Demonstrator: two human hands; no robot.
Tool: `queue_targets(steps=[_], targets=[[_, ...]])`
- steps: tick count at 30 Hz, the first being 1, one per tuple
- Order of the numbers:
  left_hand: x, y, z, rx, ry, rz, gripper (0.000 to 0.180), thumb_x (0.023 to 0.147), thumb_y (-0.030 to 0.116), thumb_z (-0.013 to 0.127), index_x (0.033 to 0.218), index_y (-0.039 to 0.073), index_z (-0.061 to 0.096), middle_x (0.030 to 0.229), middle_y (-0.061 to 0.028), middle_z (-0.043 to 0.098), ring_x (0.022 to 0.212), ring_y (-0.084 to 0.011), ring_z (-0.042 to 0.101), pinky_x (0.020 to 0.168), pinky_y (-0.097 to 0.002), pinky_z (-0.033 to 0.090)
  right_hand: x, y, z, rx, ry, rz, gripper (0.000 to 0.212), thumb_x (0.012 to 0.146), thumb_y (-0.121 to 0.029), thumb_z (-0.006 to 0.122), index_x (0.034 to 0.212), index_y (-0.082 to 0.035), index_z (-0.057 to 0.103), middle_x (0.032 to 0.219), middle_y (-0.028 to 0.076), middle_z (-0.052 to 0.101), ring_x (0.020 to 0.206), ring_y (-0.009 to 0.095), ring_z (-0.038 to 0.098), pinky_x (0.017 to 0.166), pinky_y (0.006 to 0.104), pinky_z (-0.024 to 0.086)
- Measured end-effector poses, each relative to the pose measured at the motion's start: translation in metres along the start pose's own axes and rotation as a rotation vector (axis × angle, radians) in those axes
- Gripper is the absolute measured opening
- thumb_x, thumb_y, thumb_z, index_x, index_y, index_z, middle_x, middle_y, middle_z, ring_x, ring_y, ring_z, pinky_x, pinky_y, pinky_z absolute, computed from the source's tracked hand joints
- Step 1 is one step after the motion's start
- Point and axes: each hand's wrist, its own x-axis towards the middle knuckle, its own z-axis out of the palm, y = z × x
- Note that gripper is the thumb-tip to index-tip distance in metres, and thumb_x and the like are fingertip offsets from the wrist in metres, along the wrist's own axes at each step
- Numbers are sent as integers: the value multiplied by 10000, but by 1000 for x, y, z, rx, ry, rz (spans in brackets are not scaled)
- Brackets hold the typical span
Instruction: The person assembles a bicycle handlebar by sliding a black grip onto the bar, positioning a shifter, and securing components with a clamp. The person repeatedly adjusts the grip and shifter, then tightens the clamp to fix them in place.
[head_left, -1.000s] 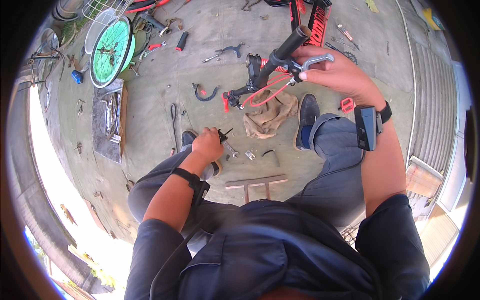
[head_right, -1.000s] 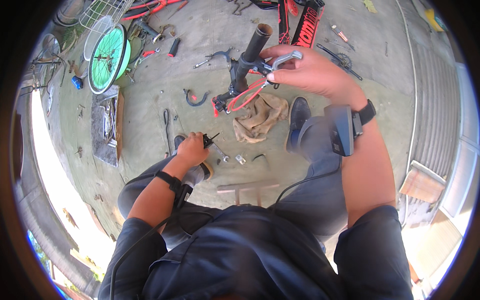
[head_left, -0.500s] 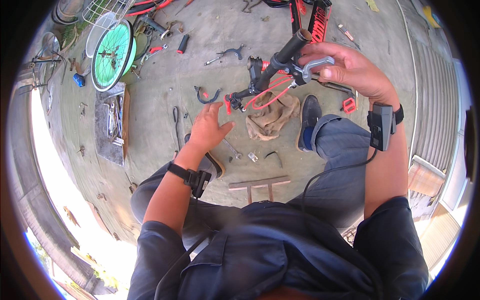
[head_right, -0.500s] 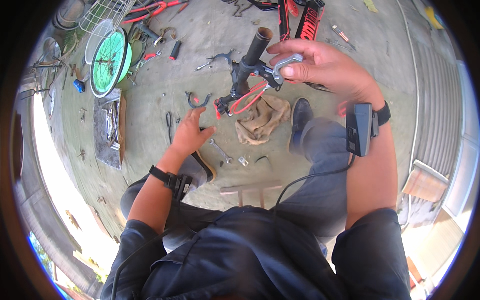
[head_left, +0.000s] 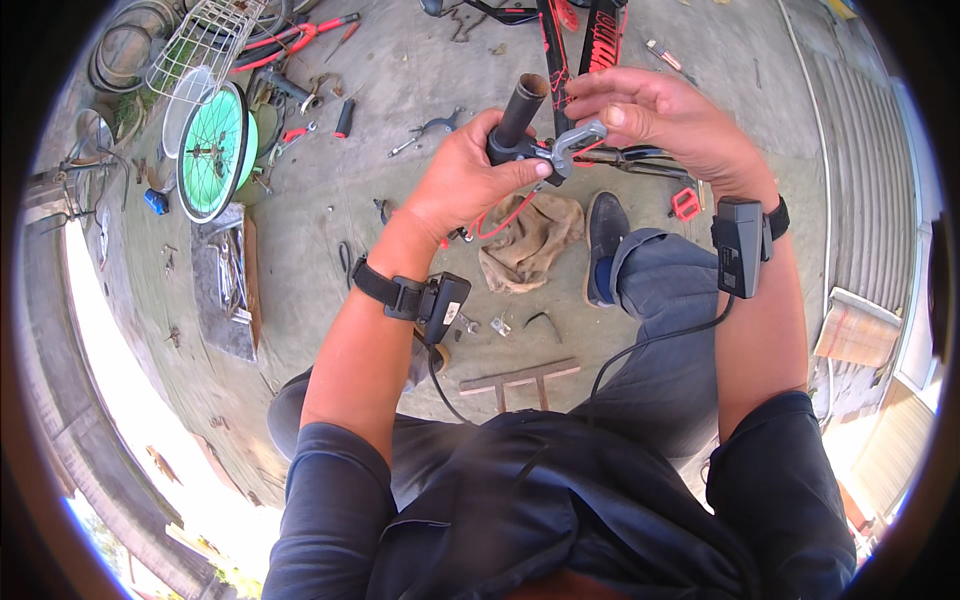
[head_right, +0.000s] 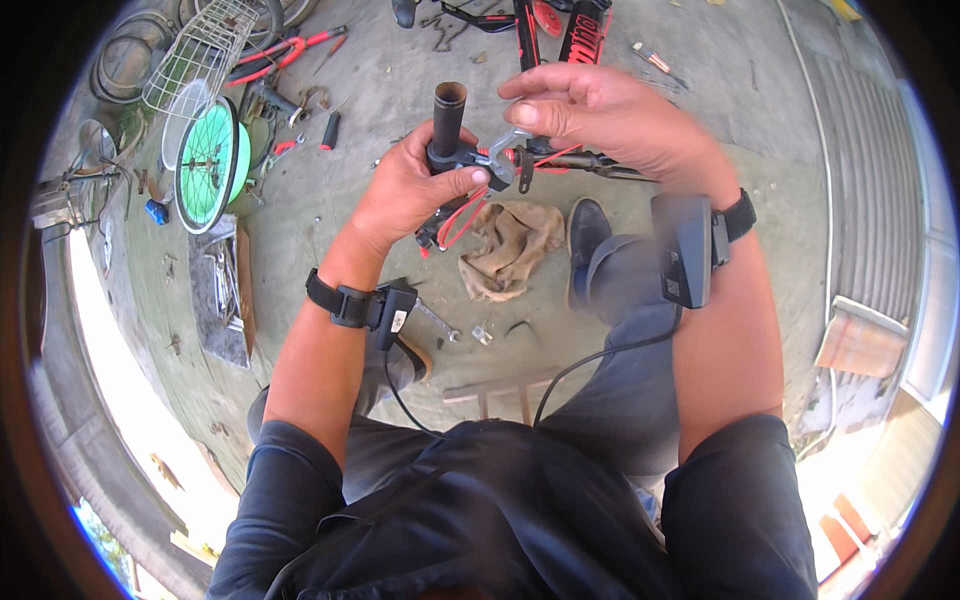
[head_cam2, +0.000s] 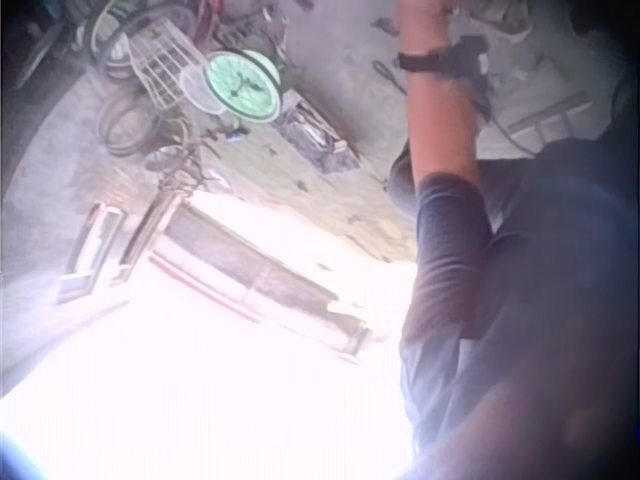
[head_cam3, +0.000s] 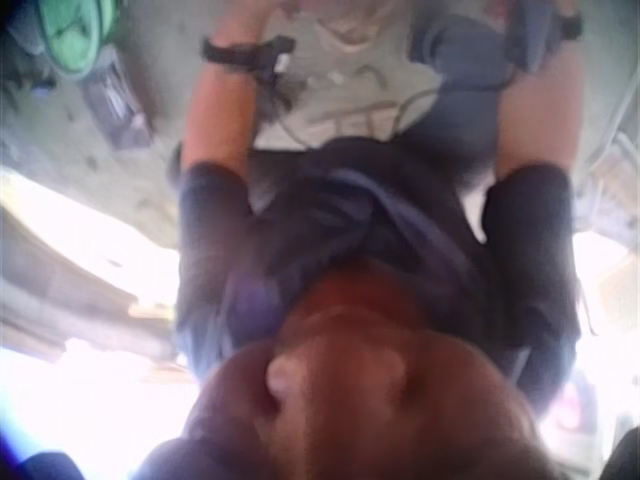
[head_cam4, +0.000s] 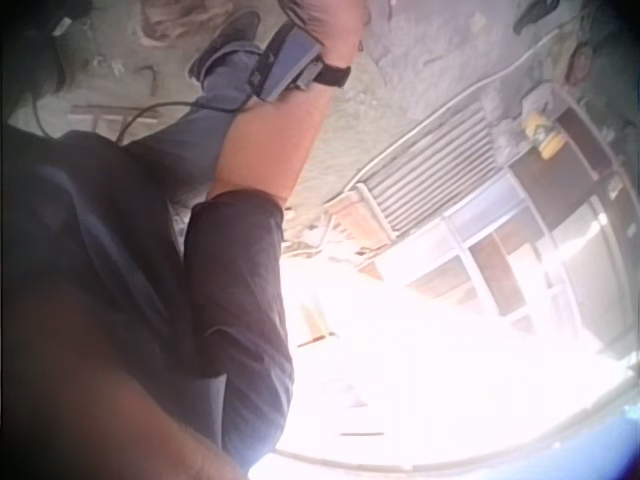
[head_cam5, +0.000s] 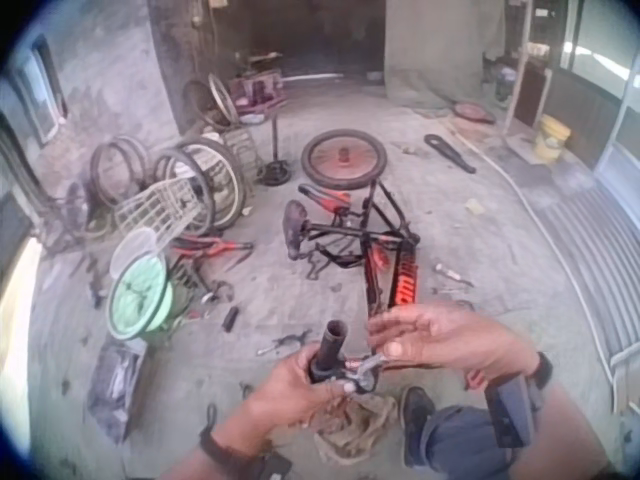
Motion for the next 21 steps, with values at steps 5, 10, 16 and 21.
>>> queue_targets(steps=[5, 10, 16, 21], targets=[[0, -18, -7, 75, -31, -31, 422, 860, 120, 850, 1210, 47, 626, 1045, -16, 693, 965, -105, 632, 883, -292, 529, 8, 16, 5, 25, -154, 57, 680, 878, -340, 837, 1398, 6, 567, 1235, 102, 682, 1170, 184, 640, 1013, 328, 494], [-9, -35, -9, 117, 6, 32, 359, 935, 184, 760, 1208, 3, 613, 1003, -79, 723, 916, -144, 647, 853, -332, 533, 16, 31, 24, -58, -192, 77, 630, 872, -356, 843, 1338, -6, 604, 1119, 68, 696, 1037, 157, 654, 913, 313, 523], [-11, -46, -2, 268, 103, 60, 308, 947, 185, 716, 1179, 18, 601, 948, -113, 703, 877, -184, 648, 838, -361, 528, 31, 50, 55, -469, 79, -170, 429, 877, -339, 785, 1170, -47, 670, 906, 183, 693, 864, 349, 682, 800, 405, 548], [-1, -56, 7, 170, 150, -1, 262, 936, 145, 685, 1156, 31, 599, 929, -80, 674, 882, -173, 630, 839, -348, 521, 33, 61, 54, -465, 104, -275, 419, 883, -271, 765, 1230, -58, 671, 1003, 185, 723, 934, 375, 687, 845, 412, 549]])
